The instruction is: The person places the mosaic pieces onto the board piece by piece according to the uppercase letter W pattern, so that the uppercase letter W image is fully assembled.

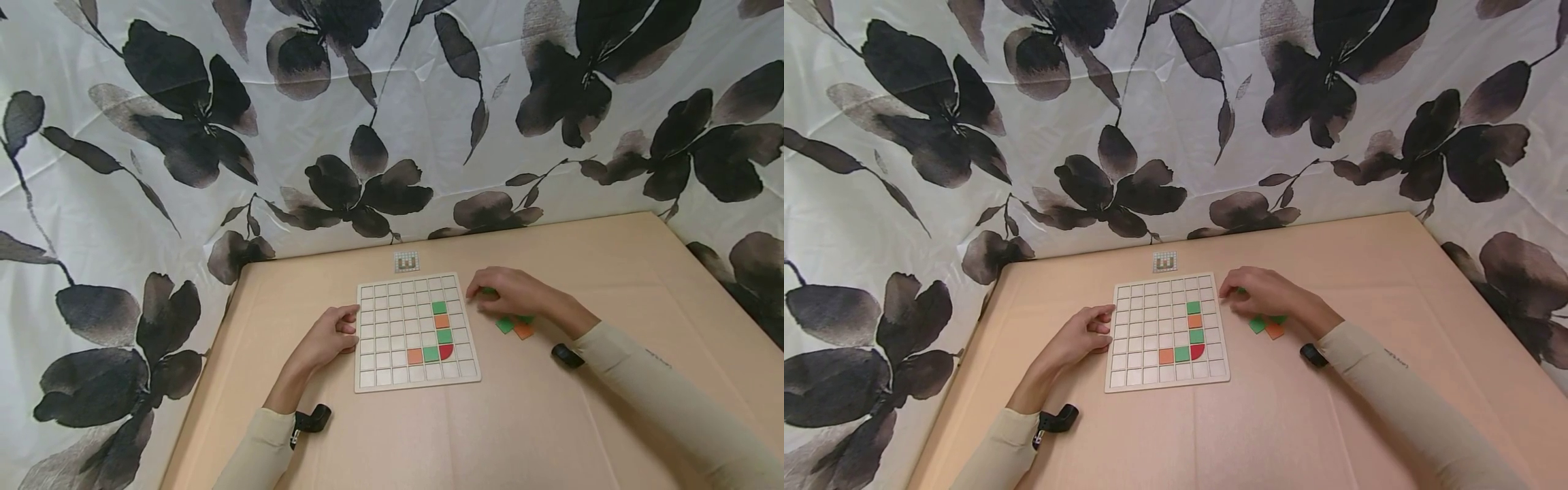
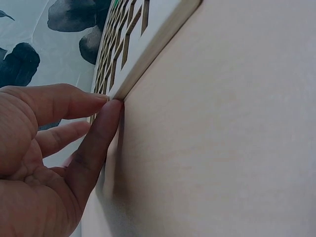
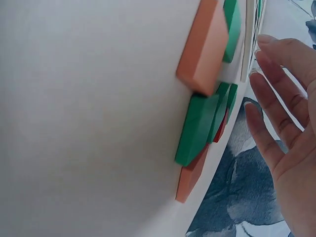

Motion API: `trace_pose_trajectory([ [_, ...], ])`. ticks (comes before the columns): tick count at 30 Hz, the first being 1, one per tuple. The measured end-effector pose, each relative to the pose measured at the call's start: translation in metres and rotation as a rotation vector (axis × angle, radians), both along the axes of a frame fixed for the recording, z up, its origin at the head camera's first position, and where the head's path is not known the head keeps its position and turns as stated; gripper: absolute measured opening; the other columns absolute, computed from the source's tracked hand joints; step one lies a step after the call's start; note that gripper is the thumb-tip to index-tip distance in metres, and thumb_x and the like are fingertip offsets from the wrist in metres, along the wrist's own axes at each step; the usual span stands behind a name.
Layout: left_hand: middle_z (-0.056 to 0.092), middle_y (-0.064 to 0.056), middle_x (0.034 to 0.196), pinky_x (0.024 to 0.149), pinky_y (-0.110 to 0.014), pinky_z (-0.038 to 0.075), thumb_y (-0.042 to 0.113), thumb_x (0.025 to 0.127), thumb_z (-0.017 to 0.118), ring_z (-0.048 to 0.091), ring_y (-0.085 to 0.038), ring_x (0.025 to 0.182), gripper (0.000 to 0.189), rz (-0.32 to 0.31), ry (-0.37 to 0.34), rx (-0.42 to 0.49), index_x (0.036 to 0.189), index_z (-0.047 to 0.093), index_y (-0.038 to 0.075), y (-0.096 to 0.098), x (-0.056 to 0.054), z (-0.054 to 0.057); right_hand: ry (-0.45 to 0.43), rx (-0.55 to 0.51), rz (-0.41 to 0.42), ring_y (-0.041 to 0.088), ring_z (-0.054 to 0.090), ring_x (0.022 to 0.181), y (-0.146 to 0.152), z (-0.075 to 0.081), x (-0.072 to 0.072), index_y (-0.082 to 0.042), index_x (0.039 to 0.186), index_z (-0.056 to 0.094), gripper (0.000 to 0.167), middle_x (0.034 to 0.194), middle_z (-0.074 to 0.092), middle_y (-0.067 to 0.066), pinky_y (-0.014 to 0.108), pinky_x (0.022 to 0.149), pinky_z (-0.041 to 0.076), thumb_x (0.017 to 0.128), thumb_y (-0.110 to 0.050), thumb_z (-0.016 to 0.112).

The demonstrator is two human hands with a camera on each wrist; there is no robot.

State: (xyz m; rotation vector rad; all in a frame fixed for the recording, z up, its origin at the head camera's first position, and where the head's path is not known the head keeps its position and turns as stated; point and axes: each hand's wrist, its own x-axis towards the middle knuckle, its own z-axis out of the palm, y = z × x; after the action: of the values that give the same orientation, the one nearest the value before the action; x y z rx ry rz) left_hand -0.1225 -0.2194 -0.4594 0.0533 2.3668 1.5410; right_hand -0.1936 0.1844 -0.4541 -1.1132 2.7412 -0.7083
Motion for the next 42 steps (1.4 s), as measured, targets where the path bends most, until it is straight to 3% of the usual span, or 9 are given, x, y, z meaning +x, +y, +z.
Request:
trace_pose_trajectory([
  [8, 0.043, -0.014, 0.118, 0.067, -0.029, 0.057, -0.018, 0.085, 0.065, 0.047, -0.023, 0.097, 0.071, 0.003, -0.006, -0.014, 0.150, 0.045, 0.000, 0.000, 0.000, 0.000, 0.043, -0.030, 0.006, 0.021, 0.057, 0.101, 0.006, -0.004, -0.006, -0.018, 0.105, 0.075, 0.021, 0.109, 0.066, -0.007, 0.038, 0.084, 0.051, 0.088, -0.007, 0.077],
  [17, 0.044, -0.014, 0.118, 0.067, -0.030, 0.057, -0.017, 0.085, 0.067, 0.047, -0.022, 0.097, 0.071, 0.014, -0.015, -0.026, 0.150, 0.046, 0.001, -0.001, -0.001, -0.002, 0.013, 0.033, -0.074, 0.021, 0.055, 0.103, 0.011, -0.005, -0.006, -0.018, 0.104, 0.074, 0.026, 0.116, 0.063, -0.002, 0.039, 0.085, 0.051, 0.085, 0.000, 0.073],
  [31, 0.044, -0.015, 0.120, 0.068, -0.028, 0.058, -0.018, 0.086, 0.066, 0.047, -0.022, 0.098, 0.070, 0.010, -0.014, -0.022, 0.150, 0.046, 0.001, -0.002, -0.001, -0.002, 0.022, 0.058, -0.112, 0.018, 0.058, 0.097, 0.014, -0.004, -0.006, -0.014, 0.107, 0.076, 0.025, 0.112, 0.063, -0.001, 0.038, 0.085, 0.053, 0.084, -0.005, 0.078],
  [36, 0.043, -0.015, 0.121, 0.069, -0.028, 0.058, -0.018, 0.086, 0.064, 0.047, -0.021, 0.098, 0.071, 0.003, -0.010, -0.018, 0.151, 0.044, 0.001, -0.003, -0.001, -0.003, 0.059, 0.101, -0.122, 0.015, 0.057, 0.089, 0.016, -0.004, -0.007, -0.012, 0.110, 0.078, 0.024, 0.107, 0.063, 0.000, 0.035, 0.075, 0.053, 0.086, -0.010, 0.080],
  [42, 0.044, -0.013, 0.120, 0.068, -0.028, 0.058, -0.018, 0.086, 0.066, 0.047, -0.021, 0.097, 0.071, 0.008, -0.017, -0.017, 0.150, 0.046, 0.002, -0.002, -0.001, -0.002, 0.037, 0.149, -0.141, 0.014, 0.052, 0.085, 0.018, -0.004, -0.010, -0.013, 0.115, 0.078, 0.031, 0.102, 0.061, -0.002, 0.030, 0.069, 0.048, 0.086, -0.021, 0.082],
])
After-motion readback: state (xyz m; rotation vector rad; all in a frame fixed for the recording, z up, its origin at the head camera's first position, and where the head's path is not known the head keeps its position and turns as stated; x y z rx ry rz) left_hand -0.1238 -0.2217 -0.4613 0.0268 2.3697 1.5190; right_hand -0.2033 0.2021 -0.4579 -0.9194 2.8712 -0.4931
